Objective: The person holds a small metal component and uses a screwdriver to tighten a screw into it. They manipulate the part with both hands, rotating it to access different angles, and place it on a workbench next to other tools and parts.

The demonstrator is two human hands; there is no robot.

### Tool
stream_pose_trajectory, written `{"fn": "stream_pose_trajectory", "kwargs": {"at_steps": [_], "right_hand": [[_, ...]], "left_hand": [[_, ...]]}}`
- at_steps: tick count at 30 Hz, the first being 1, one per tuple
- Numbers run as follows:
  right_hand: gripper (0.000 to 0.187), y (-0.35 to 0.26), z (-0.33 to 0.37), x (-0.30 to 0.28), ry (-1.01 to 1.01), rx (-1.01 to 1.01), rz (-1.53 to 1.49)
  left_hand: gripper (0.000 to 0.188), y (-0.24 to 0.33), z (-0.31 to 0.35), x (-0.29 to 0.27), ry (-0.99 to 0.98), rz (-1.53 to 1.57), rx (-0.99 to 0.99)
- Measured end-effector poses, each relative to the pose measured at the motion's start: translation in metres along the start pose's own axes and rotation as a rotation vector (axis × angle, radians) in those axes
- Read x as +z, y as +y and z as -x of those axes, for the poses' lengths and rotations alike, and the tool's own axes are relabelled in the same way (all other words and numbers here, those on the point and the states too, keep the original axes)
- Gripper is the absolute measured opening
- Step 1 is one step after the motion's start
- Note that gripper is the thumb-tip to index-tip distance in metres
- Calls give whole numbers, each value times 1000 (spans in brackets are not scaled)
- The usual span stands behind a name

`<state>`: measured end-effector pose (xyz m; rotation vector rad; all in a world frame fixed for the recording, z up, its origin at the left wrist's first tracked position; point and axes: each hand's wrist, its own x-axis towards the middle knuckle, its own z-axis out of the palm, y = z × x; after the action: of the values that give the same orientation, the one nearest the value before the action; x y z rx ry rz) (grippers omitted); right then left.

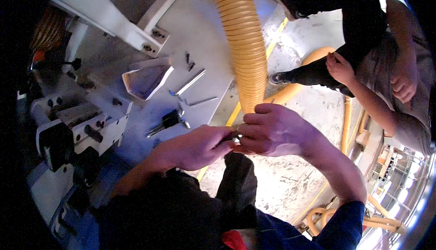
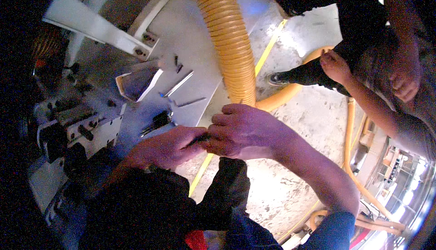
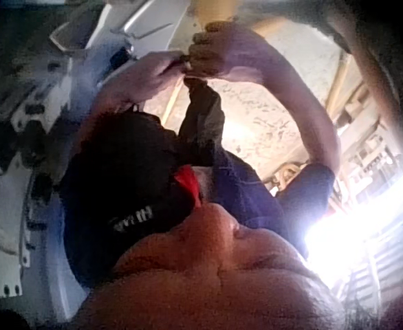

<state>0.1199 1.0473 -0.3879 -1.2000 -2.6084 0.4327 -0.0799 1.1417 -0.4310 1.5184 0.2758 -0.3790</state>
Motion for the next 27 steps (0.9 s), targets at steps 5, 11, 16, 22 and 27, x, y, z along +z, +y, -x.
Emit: {"fn": "stream_pose_trajectory", "kwargs": {"at_steps": [5, 11, 16, 22, 27], "right_hand": [[10, -5, -1, -10, -129, 50, 68], [14, -7, 1, -4, -158, 134, 72], [14, -4, 10, -11, 232, 550, -210], [23, -13, 19, 21, 620, 876, -752], [37, -39, -21, 33, 700, 1090, -738]], "left_hand": [[30, -4, 2, 1, 105, -79, 21], [26, 4, 1, -2, 142, -200, 6], [32, -5, -5, -4, 145, 233, -155], [40, -2, 3, -9, 306, 730, 33], [42, 3, 3, -12, 352, 701, 79]]}}
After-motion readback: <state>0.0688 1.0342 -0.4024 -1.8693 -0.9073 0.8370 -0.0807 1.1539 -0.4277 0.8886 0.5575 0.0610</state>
